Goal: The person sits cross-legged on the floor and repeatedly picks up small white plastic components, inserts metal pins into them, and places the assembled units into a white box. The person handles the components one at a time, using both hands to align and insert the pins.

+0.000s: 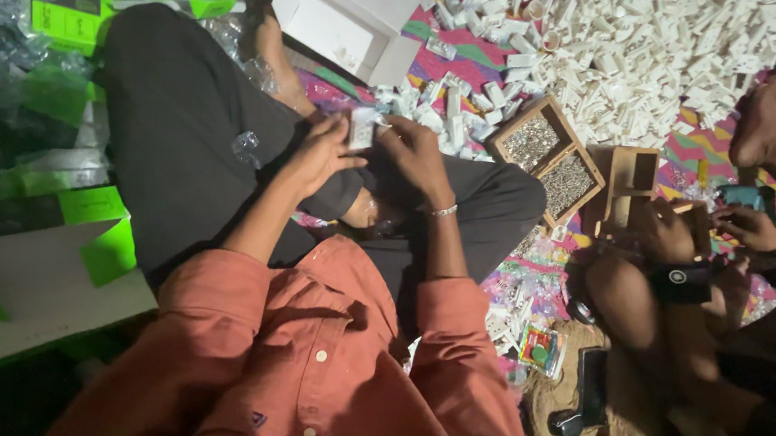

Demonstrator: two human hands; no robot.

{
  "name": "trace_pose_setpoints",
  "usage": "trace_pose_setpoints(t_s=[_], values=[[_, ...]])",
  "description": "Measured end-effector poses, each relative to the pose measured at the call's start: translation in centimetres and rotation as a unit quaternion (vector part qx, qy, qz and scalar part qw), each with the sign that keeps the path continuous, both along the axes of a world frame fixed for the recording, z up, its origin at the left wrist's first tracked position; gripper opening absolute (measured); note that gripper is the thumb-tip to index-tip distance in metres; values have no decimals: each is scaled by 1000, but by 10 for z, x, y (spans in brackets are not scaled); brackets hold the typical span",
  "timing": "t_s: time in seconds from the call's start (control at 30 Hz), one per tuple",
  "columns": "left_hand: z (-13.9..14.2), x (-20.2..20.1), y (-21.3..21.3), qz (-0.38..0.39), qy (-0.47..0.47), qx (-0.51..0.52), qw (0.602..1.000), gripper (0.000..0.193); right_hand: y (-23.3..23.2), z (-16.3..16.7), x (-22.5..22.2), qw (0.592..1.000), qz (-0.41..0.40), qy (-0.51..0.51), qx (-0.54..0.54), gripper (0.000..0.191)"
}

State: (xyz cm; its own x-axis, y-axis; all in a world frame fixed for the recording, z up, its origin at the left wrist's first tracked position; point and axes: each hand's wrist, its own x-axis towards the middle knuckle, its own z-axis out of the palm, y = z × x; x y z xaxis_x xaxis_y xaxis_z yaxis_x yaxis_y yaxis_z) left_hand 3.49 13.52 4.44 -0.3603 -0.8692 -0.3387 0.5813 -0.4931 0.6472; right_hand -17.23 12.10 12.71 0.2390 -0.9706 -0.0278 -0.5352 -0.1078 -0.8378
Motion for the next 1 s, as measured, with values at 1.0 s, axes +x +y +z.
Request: trace_pose_setpoints(t_s=[1.0], values=[[-45,-6,-8,140,73,-55,986,15,54,-3,68,974,-28,80,-208,6]])
